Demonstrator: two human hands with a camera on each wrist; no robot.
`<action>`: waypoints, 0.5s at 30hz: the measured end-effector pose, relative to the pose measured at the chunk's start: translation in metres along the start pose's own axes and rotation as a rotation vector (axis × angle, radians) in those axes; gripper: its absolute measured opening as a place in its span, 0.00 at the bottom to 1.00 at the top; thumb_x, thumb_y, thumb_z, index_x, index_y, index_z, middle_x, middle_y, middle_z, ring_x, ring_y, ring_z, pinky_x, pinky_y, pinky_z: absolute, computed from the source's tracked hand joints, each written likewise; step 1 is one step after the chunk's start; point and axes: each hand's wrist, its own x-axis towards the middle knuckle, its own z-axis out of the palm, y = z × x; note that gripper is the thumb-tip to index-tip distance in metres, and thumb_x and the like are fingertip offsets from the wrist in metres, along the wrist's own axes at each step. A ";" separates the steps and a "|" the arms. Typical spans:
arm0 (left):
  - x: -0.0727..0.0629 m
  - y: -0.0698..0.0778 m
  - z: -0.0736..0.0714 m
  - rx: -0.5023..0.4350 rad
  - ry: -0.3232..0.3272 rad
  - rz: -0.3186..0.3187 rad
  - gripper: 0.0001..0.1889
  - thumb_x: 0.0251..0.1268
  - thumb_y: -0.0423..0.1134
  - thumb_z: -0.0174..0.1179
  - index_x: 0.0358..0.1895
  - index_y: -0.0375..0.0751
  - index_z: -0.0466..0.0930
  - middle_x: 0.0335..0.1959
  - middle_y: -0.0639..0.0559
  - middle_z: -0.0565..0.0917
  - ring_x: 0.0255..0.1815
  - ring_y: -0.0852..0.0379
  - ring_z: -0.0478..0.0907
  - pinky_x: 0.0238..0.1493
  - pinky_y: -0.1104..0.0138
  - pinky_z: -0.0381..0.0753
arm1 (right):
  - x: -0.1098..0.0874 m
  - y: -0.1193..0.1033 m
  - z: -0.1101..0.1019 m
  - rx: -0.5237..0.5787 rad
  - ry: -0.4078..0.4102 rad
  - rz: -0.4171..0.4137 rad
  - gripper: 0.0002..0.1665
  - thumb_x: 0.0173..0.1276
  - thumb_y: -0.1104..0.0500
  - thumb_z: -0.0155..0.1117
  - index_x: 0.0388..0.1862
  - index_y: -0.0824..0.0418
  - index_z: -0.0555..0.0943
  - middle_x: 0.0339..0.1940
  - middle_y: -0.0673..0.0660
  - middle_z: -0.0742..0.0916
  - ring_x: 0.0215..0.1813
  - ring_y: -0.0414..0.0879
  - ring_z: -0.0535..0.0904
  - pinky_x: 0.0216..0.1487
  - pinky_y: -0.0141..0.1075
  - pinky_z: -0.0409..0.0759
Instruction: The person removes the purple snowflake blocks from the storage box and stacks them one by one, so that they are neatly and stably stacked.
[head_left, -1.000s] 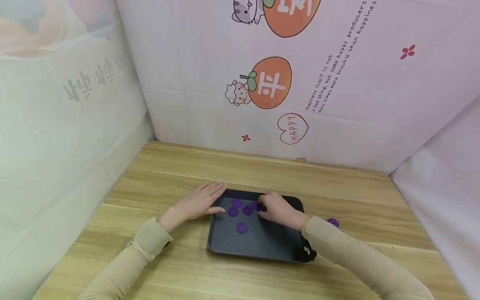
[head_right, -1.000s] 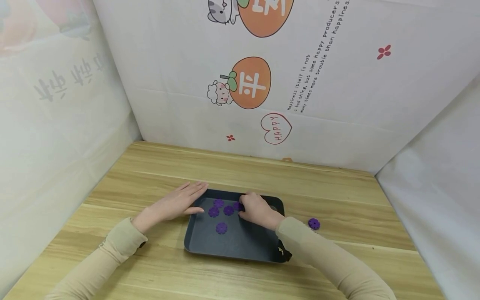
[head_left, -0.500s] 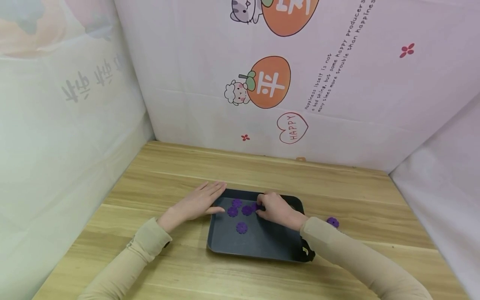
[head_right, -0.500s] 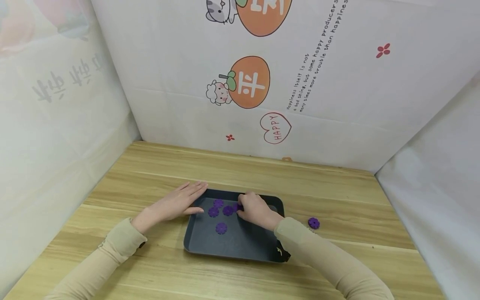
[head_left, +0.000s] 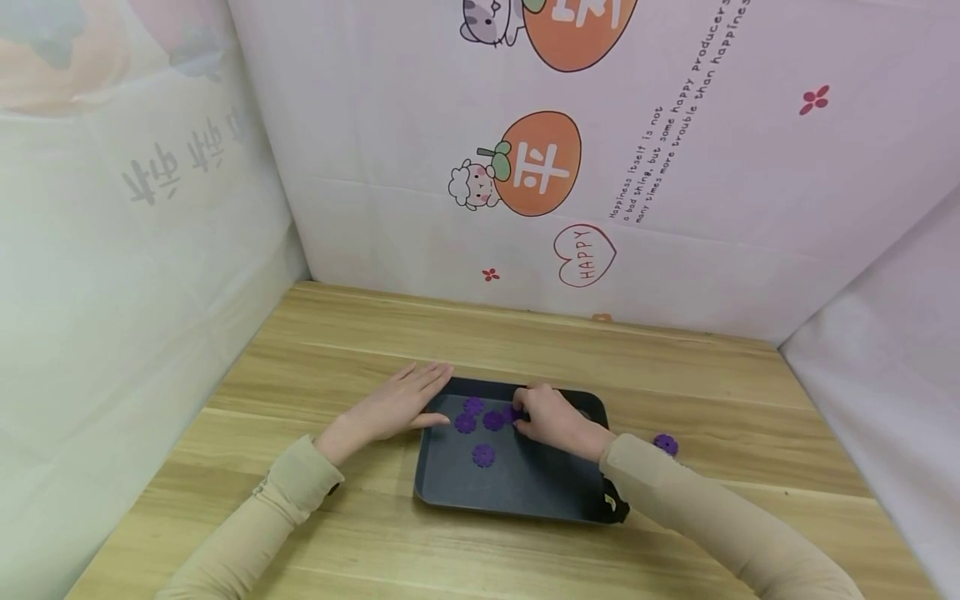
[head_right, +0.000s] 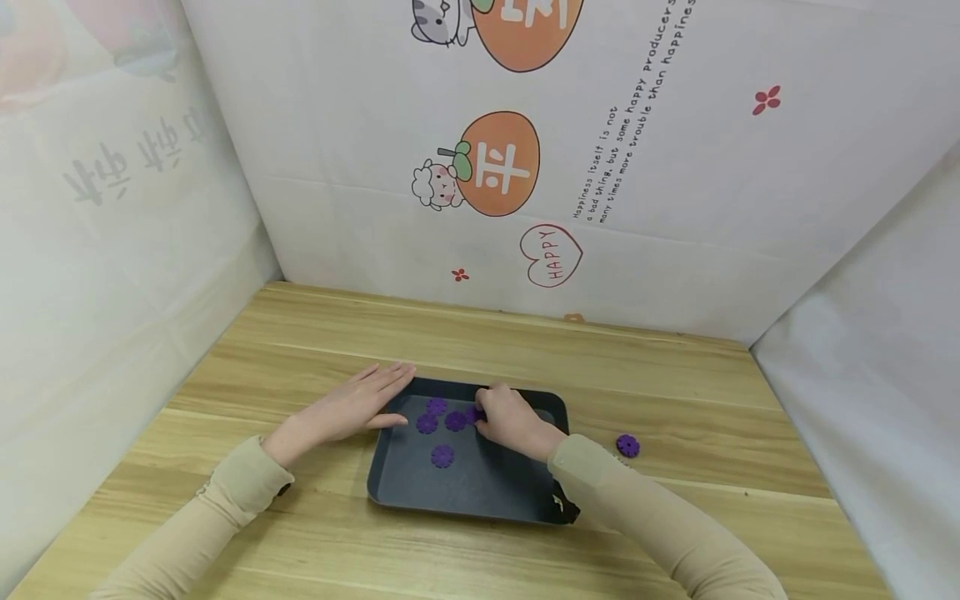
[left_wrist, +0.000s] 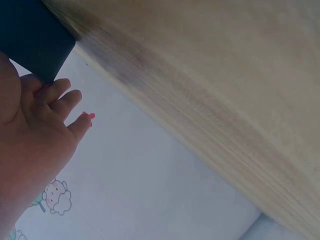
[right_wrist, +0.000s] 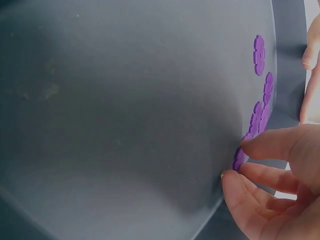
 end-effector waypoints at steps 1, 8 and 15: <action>0.000 0.000 0.000 0.001 -0.001 -0.001 0.42 0.73 0.62 0.48 0.78 0.36 0.52 0.80 0.41 0.57 0.81 0.44 0.56 0.80 0.46 0.56 | 0.000 0.000 0.000 0.003 -0.002 0.001 0.09 0.59 0.65 0.74 0.37 0.67 0.84 0.36 0.61 0.85 0.36 0.48 0.84 0.33 0.37 0.86; 0.000 0.000 0.000 0.000 0.003 0.001 0.42 0.73 0.62 0.49 0.78 0.36 0.53 0.80 0.41 0.57 0.80 0.45 0.56 0.80 0.46 0.56 | 0.000 0.000 -0.002 0.021 -0.013 0.011 0.08 0.60 0.68 0.72 0.39 0.69 0.84 0.37 0.63 0.85 0.39 0.51 0.86 0.37 0.40 0.87; 0.000 -0.002 0.002 -0.003 0.004 0.001 0.42 0.73 0.62 0.48 0.78 0.36 0.53 0.80 0.41 0.57 0.81 0.45 0.56 0.80 0.46 0.56 | 0.001 0.002 -0.001 0.028 -0.019 0.012 0.08 0.60 0.68 0.71 0.39 0.68 0.84 0.37 0.62 0.85 0.38 0.51 0.85 0.36 0.40 0.87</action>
